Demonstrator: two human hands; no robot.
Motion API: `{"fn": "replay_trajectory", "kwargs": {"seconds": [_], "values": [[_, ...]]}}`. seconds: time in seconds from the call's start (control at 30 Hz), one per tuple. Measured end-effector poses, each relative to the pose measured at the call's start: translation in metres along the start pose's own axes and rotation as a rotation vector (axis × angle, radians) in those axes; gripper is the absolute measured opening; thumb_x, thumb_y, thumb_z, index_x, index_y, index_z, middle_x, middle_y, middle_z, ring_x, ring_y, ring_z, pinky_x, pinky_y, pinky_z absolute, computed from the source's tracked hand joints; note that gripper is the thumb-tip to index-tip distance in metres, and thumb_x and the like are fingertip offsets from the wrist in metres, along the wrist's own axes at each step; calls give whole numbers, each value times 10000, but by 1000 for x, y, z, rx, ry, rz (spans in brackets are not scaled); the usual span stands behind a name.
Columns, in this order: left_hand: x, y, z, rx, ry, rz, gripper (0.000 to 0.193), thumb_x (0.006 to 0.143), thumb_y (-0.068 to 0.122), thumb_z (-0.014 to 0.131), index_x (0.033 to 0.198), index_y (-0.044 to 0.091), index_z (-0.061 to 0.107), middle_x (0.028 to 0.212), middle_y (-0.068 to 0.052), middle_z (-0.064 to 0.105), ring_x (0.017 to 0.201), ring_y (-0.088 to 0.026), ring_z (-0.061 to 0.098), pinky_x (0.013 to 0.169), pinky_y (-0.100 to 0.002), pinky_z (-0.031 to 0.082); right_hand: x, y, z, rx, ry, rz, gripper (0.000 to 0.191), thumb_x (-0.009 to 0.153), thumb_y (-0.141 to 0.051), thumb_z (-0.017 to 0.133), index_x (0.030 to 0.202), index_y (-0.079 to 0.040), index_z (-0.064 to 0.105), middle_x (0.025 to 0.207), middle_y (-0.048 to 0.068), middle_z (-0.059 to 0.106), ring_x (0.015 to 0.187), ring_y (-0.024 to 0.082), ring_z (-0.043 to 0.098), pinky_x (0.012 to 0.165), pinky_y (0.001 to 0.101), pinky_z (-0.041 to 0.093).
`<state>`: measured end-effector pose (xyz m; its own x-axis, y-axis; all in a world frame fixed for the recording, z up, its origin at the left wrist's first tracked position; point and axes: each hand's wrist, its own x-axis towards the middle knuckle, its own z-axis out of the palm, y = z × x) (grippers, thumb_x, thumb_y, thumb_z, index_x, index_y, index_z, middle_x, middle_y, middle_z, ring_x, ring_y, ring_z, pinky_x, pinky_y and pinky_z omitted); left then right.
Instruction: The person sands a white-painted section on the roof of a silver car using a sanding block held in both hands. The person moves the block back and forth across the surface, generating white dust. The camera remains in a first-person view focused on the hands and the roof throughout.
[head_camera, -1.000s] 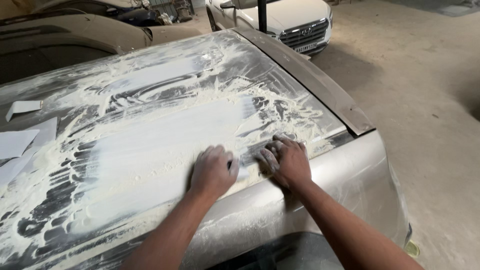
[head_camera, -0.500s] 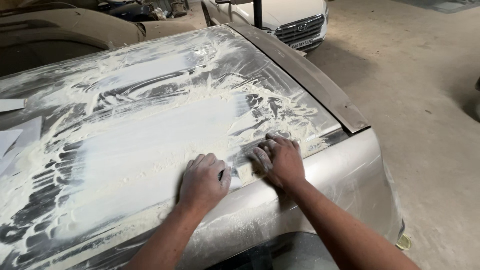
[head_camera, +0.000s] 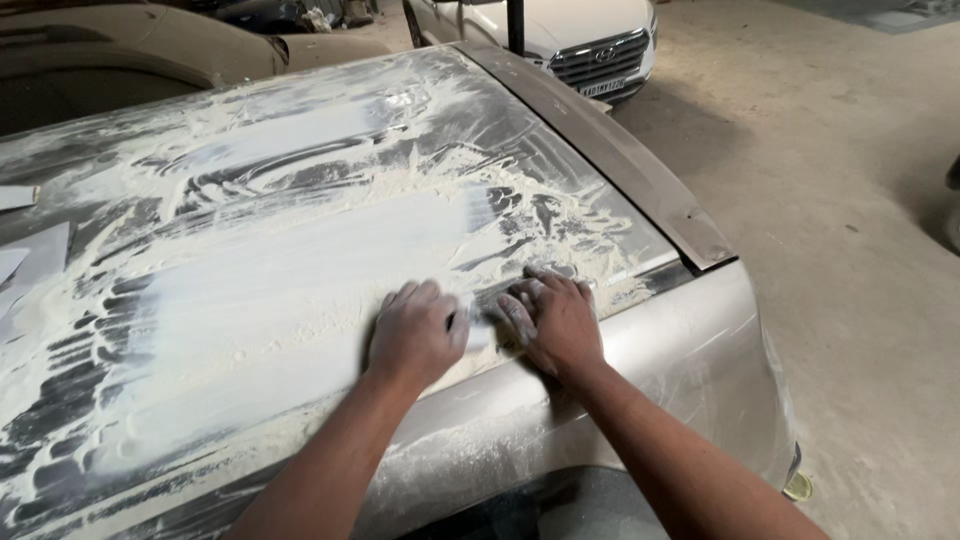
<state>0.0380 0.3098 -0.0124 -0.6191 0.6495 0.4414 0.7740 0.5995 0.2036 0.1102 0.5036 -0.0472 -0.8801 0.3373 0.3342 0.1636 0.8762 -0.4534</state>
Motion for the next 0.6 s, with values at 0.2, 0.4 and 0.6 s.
{"fn": "replay_trajectory", "kwargs": {"seconds": [0.2, 0.4, 0.6], "values": [[5, -5, 4, -5, 25, -13, 224, 928, 235, 644, 829, 52, 727, 828, -99, 648, 823, -224, 609, 804, -450, 511, 0, -3, -6, 21, 4, -36, 495, 957, -514, 555, 1196, -114, 722, 1451, 81, 595, 1343, 263, 531, 1219, 501, 232], [3, -4, 3, 41, 25, -34, 219, 925, 237, 639, 827, 63, 730, 844, -95, 647, 828, -224, 618, 823, -439, 523, 1, -3, -6, 48, 7, -32, 468, 975, -499, 552, 1146, -110, 747, 1438, 81, 618, 1350, 263, 543, 1218, 483, 267], [-5, -2, -9, 20, -7, -37, 234, 943, 252, 635, 861, 57, 736, 837, -104, 653, 842, -221, 619, 818, -438, 518, 2, -1, -4, 41, -13, -12, 469, 966, -498, 554, 1184, -123, 734, 1429, 79, 612, 1315, 278, 545, 1219, 498, 251]]}}
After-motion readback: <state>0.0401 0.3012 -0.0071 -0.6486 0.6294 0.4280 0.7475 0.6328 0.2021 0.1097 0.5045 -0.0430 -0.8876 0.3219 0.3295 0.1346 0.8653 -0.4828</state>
